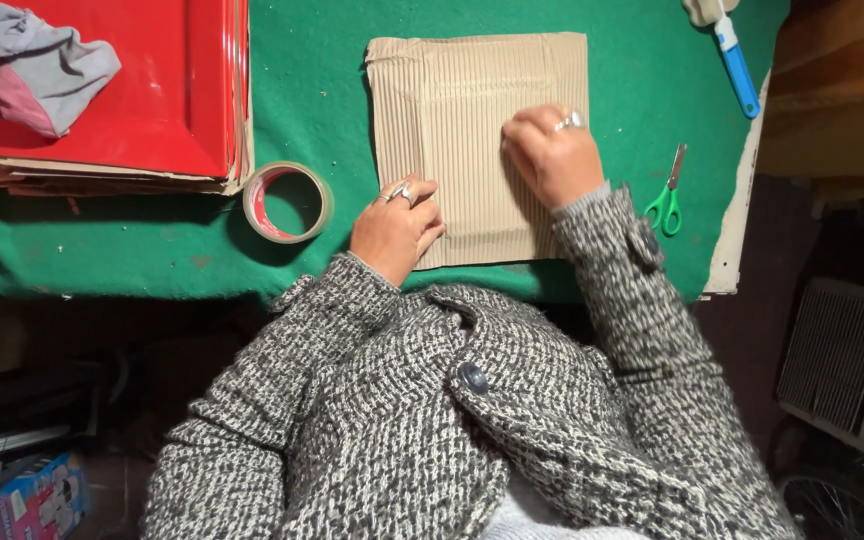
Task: The person wipes a red square tray with a cloth, flips it to show the corrugated underside, then places it back on the table. They pull tape from a roll, cut a piece with scissors, and apply it to the tray's edge.
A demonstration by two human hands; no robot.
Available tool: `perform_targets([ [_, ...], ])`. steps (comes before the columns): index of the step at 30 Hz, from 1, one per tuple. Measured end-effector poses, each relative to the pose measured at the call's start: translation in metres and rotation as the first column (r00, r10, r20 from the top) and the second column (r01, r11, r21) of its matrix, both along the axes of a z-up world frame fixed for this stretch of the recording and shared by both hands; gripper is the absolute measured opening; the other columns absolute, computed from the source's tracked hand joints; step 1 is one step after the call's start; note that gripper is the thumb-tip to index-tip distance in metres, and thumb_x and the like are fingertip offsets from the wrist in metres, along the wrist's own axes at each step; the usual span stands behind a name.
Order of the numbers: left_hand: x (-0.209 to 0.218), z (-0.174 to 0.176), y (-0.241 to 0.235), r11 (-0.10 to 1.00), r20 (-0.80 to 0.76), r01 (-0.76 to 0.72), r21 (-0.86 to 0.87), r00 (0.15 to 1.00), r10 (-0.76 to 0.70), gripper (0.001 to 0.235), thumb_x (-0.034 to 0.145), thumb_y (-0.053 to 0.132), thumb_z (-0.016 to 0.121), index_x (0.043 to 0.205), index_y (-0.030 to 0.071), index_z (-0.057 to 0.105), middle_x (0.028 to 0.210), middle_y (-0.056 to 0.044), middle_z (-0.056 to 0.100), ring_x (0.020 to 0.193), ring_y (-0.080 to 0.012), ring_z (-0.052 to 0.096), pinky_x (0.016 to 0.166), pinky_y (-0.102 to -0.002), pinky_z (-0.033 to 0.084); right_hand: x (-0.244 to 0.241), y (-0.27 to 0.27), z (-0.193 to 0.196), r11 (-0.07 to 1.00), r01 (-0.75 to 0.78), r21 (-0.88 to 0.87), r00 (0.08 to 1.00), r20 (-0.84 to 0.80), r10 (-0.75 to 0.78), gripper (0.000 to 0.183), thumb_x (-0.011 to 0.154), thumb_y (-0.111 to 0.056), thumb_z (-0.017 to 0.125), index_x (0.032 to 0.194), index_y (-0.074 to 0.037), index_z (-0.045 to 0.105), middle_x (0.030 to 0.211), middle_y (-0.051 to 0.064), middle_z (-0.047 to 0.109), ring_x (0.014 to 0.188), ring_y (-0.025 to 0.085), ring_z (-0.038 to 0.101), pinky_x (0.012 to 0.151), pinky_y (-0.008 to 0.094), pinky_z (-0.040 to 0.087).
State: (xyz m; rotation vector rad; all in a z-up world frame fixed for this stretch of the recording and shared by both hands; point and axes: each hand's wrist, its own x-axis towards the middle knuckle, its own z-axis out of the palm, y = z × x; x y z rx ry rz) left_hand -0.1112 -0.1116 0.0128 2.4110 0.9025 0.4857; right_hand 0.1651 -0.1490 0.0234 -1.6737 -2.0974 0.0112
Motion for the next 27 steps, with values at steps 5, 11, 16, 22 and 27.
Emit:
perform_targets([
  [5, 0.001, 0.001, 0.000, 1.000, 0.010, 0.000, -0.012, 1.000, 0.001, 0.019, 0.082, 0.022, 0.079, 0.092, 0.010, 0.068, 0.123, -0.003, 0.067, 0.122, -0.0285, 0.061, 0.094, -0.043, 0.054, -0.038, -0.024, 0.007, 0.990, -0.141, 0.008, 0.975, -0.172, 0.141, 0.025, 0.085, -0.025, 0.085, 0.103, -0.011, 0.075, 0.110, 0.005, 0.069, 0.109, 0.028, 0.064, 0.095, 0.045, 0.052],
  [11, 0.002, 0.010, 0.000, 1.000, 0.015, 0.015, 0.014, 1.000, -0.015, 0.018, 0.084, 0.021, 0.078, 0.097, 0.013, 0.069, 0.121, -0.003, 0.066, 0.121, -0.0307, 0.061, 0.093, -0.043, 0.054, -0.053, -0.035, -0.009, 0.999, -0.052, -0.017, 0.975, -0.217, 0.047, 0.026, 0.081, -0.034, 0.088, 0.095, -0.018, 0.074, 0.109, 0.000, 0.068, 0.113, 0.025, 0.061, 0.107, 0.052, 0.040],
  [16, 0.005, 0.014, 0.000, 0.999, 0.025, 0.023, -0.024, 0.999, -0.023, 0.024, 0.081, 0.026, 0.080, 0.099, 0.014, 0.070, 0.117, -0.004, 0.066, 0.116, -0.0307, 0.061, 0.090, -0.044, 0.053, -0.050, -0.035, -0.011, 0.998, -0.056, -0.013, 0.970, -0.236, 0.052, 0.028, 0.080, -0.036, 0.088, 0.096, -0.018, 0.074, 0.109, -0.001, 0.067, 0.112, 0.024, 0.060, 0.105, 0.051, 0.040],
  [22, 0.004, 0.008, 0.000, 0.998, -0.025, 0.012, 0.055, 1.000, -0.011, 0.019, 0.085, 0.030, 0.081, 0.093, 0.016, 0.071, 0.116, -0.003, 0.066, 0.116, -0.0291, 0.061, 0.089, -0.043, 0.053, -0.036, -0.043, -0.011, 0.988, -0.155, 0.031, 0.976, -0.152, 0.157, 0.032, 0.083, -0.033, 0.086, 0.110, -0.019, 0.075, 0.123, 0.002, 0.067, 0.121, 0.028, 0.059, 0.109, 0.053, 0.042],
  [27, 0.002, 0.011, 0.001, 0.998, -0.012, 0.022, 0.051, 1.000, -0.022, 0.019, 0.084, 0.029, 0.081, 0.093, 0.016, 0.071, 0.118, -0.002, 0.065, 0.119, -0.0291, 0.061, 0.092, -0.042, 0.053, -0.020, -0.059, -0.016, 0.990, -0.139, -0.018, 0.975, -0.176, 0.134, 0.030, 0.086, -0.023, 0.082, 0.115, -0.021, 0.077, 0.130, 0.000, 0.069, 0.121, 0.030, 0.059, 0.104, 0.046, 0.049],
])
